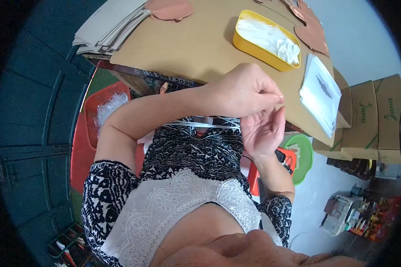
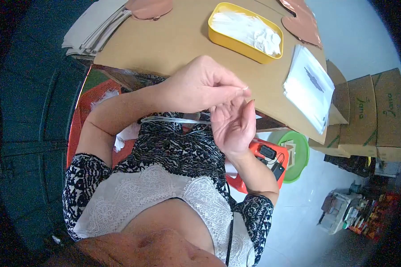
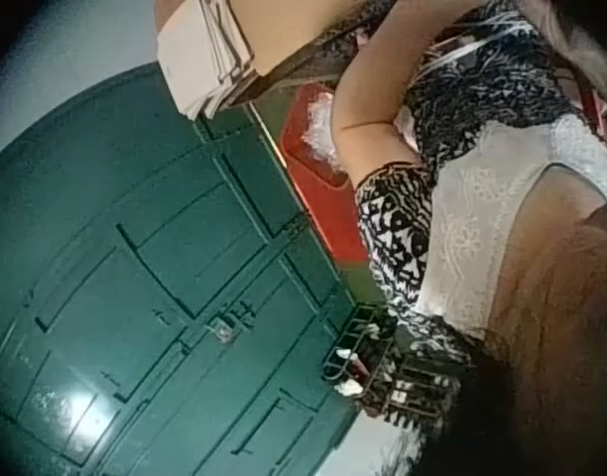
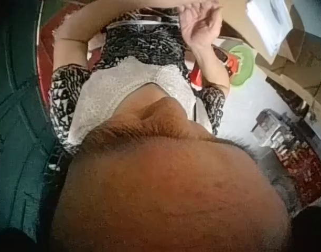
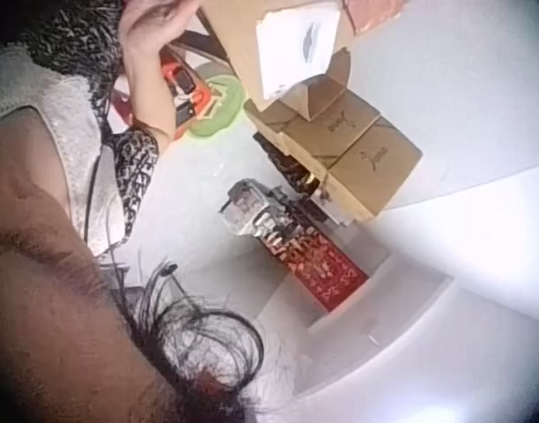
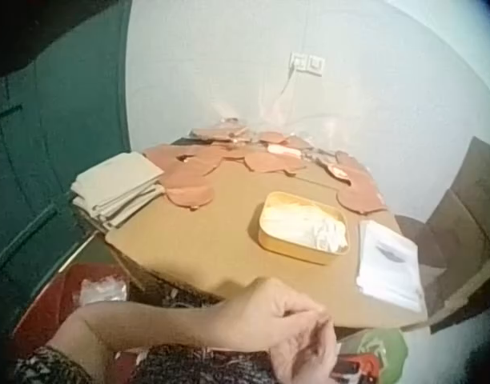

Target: The person assembles small white plastic components by threading or fitting them together by hand.

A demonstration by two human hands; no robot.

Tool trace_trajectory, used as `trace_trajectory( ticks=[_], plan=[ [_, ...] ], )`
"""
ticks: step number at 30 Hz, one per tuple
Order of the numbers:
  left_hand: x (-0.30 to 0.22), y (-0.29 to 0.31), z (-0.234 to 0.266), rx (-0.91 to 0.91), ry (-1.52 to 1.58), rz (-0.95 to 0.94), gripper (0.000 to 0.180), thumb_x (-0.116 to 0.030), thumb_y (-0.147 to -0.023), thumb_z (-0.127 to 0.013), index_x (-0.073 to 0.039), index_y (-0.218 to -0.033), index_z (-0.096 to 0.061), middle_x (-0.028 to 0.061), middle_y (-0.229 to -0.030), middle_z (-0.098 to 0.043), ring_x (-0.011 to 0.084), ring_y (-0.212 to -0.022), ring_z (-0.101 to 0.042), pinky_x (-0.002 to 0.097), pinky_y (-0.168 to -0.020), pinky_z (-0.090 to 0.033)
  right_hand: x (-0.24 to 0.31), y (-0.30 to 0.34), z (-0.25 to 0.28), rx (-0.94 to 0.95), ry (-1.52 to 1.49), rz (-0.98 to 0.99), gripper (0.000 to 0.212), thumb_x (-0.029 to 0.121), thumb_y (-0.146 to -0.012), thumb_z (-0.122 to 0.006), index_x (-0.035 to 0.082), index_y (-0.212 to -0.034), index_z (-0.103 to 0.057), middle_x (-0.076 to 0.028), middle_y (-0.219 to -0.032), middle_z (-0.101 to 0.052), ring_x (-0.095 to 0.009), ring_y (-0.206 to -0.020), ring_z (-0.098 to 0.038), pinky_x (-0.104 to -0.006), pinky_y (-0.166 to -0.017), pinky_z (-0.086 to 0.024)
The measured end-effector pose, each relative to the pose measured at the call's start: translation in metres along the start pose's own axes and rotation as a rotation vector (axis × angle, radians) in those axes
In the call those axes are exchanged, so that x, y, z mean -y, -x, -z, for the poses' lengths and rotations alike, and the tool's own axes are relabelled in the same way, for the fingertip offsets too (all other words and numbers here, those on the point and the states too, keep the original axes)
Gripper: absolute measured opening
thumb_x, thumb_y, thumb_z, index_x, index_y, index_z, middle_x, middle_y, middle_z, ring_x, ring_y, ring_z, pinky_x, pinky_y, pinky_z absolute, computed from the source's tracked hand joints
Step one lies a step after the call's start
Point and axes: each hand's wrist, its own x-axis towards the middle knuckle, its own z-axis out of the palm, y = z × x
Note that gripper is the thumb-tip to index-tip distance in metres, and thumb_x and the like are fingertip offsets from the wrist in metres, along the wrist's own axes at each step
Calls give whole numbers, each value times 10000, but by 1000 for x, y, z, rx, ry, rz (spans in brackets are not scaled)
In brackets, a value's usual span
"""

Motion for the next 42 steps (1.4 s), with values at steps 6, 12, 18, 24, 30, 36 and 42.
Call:
trace_trajectory(
  ticks=[6,12,18,24,30,36,42],
  plan=[
    [1,-6,25,-99,-705,-180,176,-107,-897,-546,27,-888,-660,94,-682,-649,125,-578,-605,290,-540,-488,12,-1,23,-22,218,-57,441,371,-981,-396,6,-1193,-521,-105,-1125,-590,-186,-940,-580,-307,-827,-465],
    [8,5,42,250,-411,-96,173,-110,-895,-548,19,-900,-663,78,-731,-657,105,-610,-599,274,-553,-486,34,-7,37,-51,1084,265,218,177,-952,-517,-27,-932,-592,-38,-813,-544,-124,-693,-500,-252,-684,-432],
    [-13,5,29,70,129,129,144,-63,-877,-563,33,-893,-669,62,-783,-679,106,-627,-597,249,-577,-484,36,-2,11,260,1324,84,222,159,-943,-498,0,-833,-608,-31,-827,-576,-117,-692,-517,-252,-607,-410],
    [-2,16,35,304,-452,-19,142,-14,-826,-603,39,-933,-679,135,-867,-693,215,-745,-660,306,-709,-519,56,-3,3,215,1456,324,196,128,-928,-489,-6,-840,-603,-63,-768,-571,-138,-650,-515,-264,-591,-410],
    [-19,10,32,122,-299,-266,114,14,-803,-613,51,-887,-680,160,-894,-693,233,-875,-680,302,-766,-523,52,1,-6,315,1586,204,130,71,-889,-544,-13,-818,-613,-103,-820,-617,-169,-734,-578,-275,-640,-446],
    [-15,14,36,494,-208,-220,128,24,-807,-587,36,-885,-688,138,-877,-693,174,-662,-640,253,-602,-500,64,1,-6,60,1516,190,116,40,-874,-524,-29,-835,-608,-98,-834,-607,-185,-744,-570,-278,-663,-441],
    [-11,11,41,110,-595,-267,141,-28,-827,-592,18,-929,-677,144,-889,-689,210,-710,-663,291,-628,-513,59,1,-8,475,1575,209,168,90,-884,-517,-43,-817,-596,-98,-753,-581,-202,-661,-552,-311,-608,-437]
  ],
)
